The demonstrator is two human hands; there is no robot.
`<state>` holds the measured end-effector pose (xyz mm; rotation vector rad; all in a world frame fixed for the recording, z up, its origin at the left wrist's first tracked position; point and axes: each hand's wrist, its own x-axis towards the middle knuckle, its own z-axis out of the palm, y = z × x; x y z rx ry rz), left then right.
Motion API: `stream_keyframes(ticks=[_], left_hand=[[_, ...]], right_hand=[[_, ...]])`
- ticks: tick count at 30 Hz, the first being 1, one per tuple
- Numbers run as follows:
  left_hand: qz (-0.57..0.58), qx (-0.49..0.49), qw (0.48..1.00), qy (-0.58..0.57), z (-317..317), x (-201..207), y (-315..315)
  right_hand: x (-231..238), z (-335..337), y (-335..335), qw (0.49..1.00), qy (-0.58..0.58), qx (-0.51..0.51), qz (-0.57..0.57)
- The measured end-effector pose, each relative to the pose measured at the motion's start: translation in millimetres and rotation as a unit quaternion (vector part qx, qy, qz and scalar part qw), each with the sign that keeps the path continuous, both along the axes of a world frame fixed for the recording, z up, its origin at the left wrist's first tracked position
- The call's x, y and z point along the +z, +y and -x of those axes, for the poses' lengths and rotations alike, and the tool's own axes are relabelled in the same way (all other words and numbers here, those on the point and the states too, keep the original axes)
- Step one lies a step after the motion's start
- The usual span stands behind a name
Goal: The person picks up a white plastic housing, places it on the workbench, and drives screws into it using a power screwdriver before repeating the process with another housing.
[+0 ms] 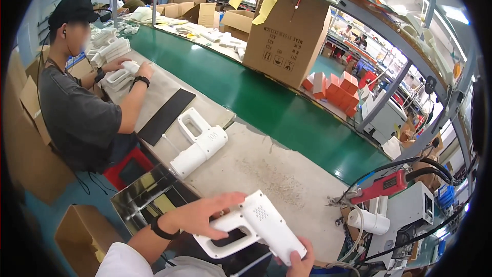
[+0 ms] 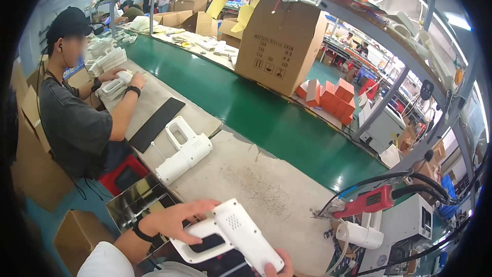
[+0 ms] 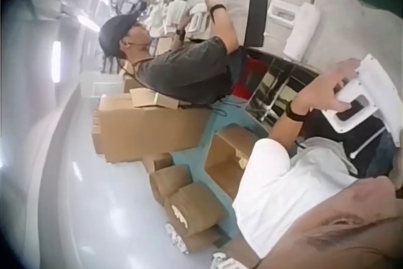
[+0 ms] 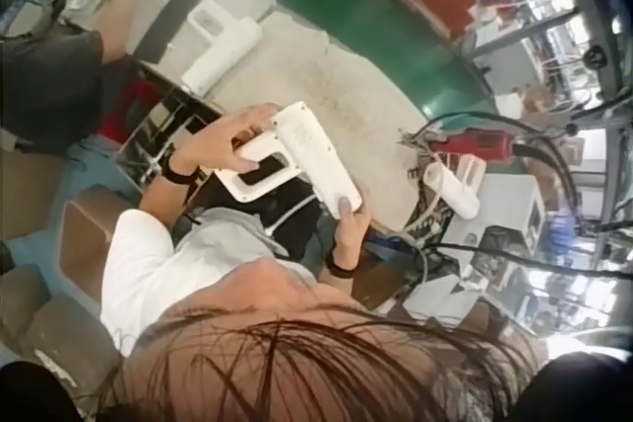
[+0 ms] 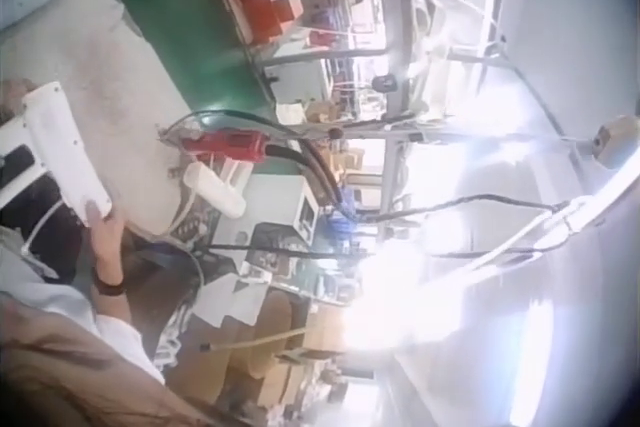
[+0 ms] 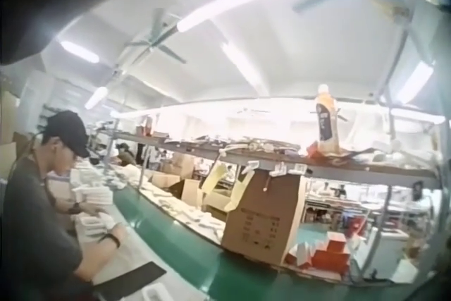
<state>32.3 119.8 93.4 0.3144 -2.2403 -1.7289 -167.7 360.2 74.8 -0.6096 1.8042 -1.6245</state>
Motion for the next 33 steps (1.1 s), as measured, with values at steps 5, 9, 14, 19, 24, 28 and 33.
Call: stream_keyframes(ticks=[5,9,14,19,24,28,33], left_hand=[[0.234,0.156,0.959,-0.04,11.3,-11.4,-29.7],[0.45,0.366,0.787,-0.211,-47.9,-67.3,-96.2],[0.272,0.367,0.881,-0.121,-49.0,-144.2,-130.4],[0.451,0.292,0.827,-0.167,52.5,-67.9,-0.9],[0.202,0.215,0.927,-0.232,53.6,-90.4,-20.2],[0.405,0.075,0.894,-0.179,79.3,-44.5,-14.5],[0.569,-0.196,0.784,-0.152,164.1,-23.4,-37.9]], right_hand=[[-31.0,33.2,107.4,0.98,-0.134,-0.102,0.108],[-17.1,22.8,187.4,0.955,-0.12,-0.258,0.081],[-53.1,-44.0,358.7,0.896,-0.194,-0.391,0.087],[-65.0,-172.4,508.0,0.743,-0.15,-0.647,0.086],[-84.5,-154.2,476.9,0.631,-0.145,-0.755,0.105],[-84.8,-122.8,480.7,0.827,-0.311,-0.456,-0.102],[35.1,-29.5,302.8,0.982,-0.155,-0.031,-0.102]])
